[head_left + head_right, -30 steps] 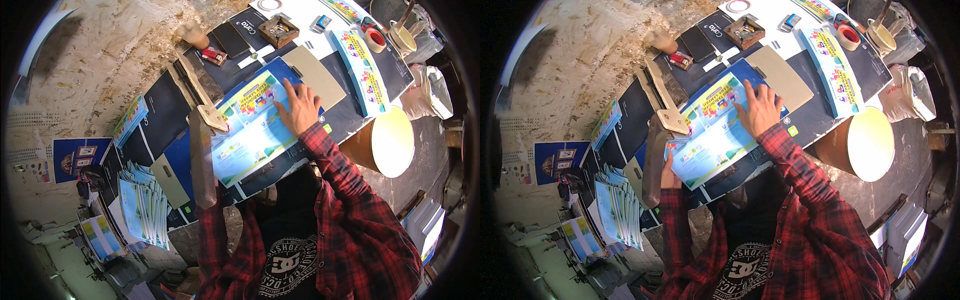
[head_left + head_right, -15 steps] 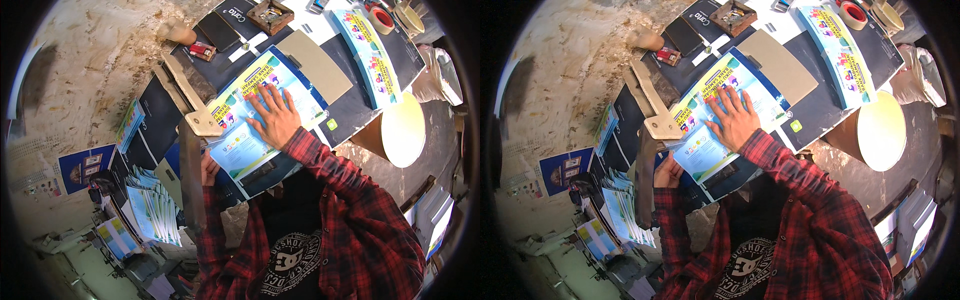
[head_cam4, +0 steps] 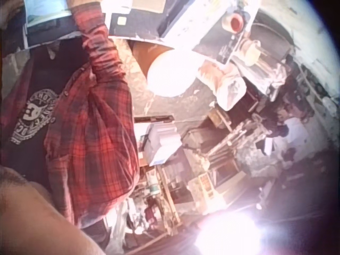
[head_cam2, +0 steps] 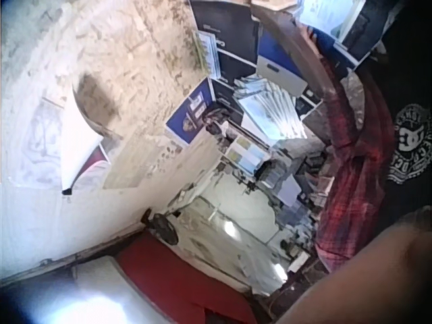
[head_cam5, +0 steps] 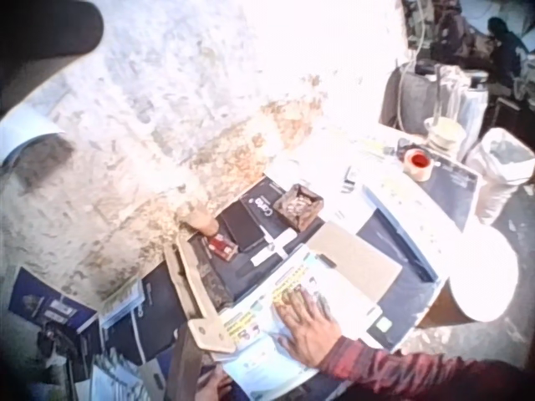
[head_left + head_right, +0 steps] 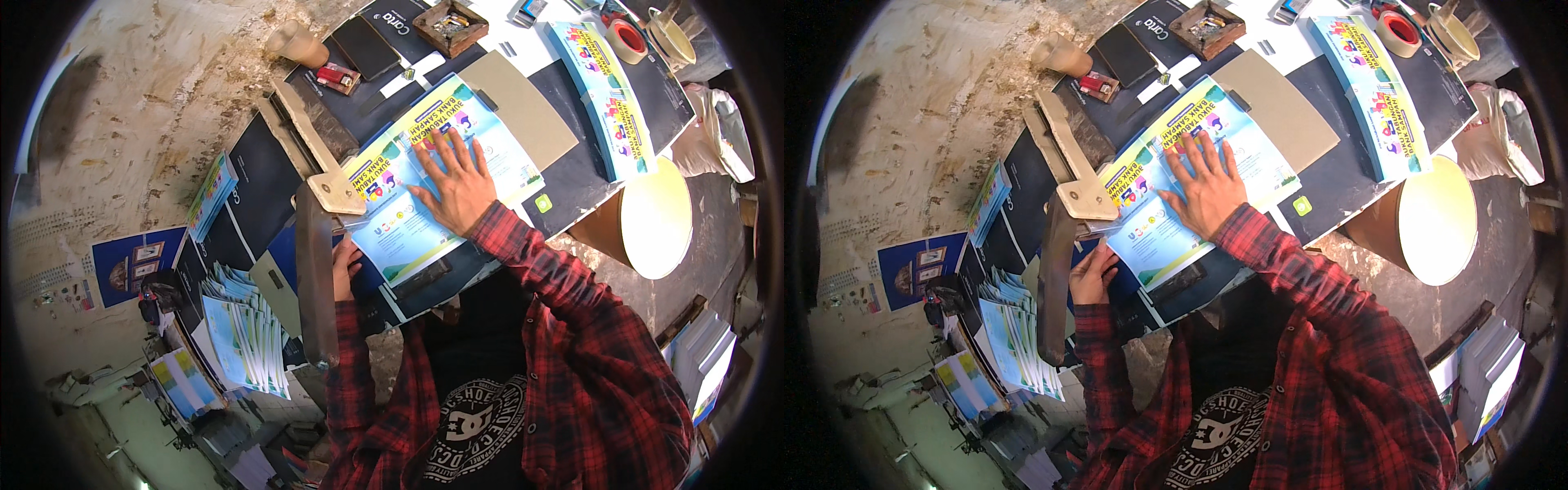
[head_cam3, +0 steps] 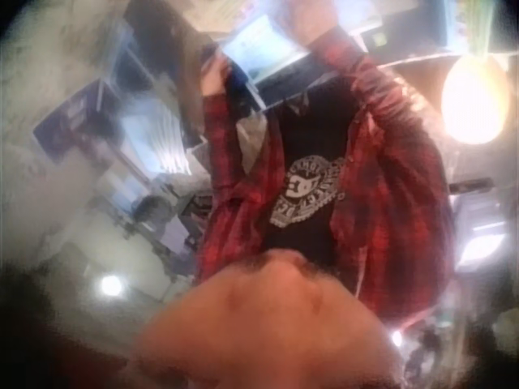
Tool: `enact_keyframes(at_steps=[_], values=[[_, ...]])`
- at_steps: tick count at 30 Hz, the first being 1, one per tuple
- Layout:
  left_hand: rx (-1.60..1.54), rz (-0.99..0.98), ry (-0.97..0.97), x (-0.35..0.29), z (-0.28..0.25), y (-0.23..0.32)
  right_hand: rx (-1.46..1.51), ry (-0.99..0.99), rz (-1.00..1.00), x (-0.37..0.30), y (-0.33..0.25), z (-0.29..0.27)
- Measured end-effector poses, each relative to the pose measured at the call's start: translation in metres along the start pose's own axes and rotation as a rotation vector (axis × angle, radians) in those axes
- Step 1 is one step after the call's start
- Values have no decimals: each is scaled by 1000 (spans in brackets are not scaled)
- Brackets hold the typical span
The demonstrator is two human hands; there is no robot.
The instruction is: The person aligns a stack of printed booklets on a manual binding machine, pulls the lever to clamp and stitch the spine, then removes the bound booklet and places it on a growing stack. The process repeats with each new booklet from the input pile.
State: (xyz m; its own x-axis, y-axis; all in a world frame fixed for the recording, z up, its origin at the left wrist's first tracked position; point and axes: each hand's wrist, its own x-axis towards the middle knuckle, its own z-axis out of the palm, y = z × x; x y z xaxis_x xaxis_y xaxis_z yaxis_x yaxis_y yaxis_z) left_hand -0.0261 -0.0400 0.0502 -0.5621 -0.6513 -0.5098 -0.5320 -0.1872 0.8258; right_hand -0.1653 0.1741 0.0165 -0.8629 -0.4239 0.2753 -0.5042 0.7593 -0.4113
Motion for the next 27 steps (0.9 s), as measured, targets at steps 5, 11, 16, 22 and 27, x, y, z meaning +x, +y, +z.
enact_keyframes(at_steps=[5, 11, 16, 22, 27], values=[[84, 82, 24, 2, 2, -8, 30, -11, -22, -3, -7, 7], [-10, -144, -50, 4, -1, 8, 46, -2, -25, -3, -8, 6], [-44, -150, -79, 13, -4, 4, 39, -34, -36, 0, -19, 7], [-23, -130, -87, 13, -4, 4, 84, 16, -60, 3, -15, 9], [57, -125, -72, 24, -6, -11, 56, 24, -61, 1, -18, 13]])
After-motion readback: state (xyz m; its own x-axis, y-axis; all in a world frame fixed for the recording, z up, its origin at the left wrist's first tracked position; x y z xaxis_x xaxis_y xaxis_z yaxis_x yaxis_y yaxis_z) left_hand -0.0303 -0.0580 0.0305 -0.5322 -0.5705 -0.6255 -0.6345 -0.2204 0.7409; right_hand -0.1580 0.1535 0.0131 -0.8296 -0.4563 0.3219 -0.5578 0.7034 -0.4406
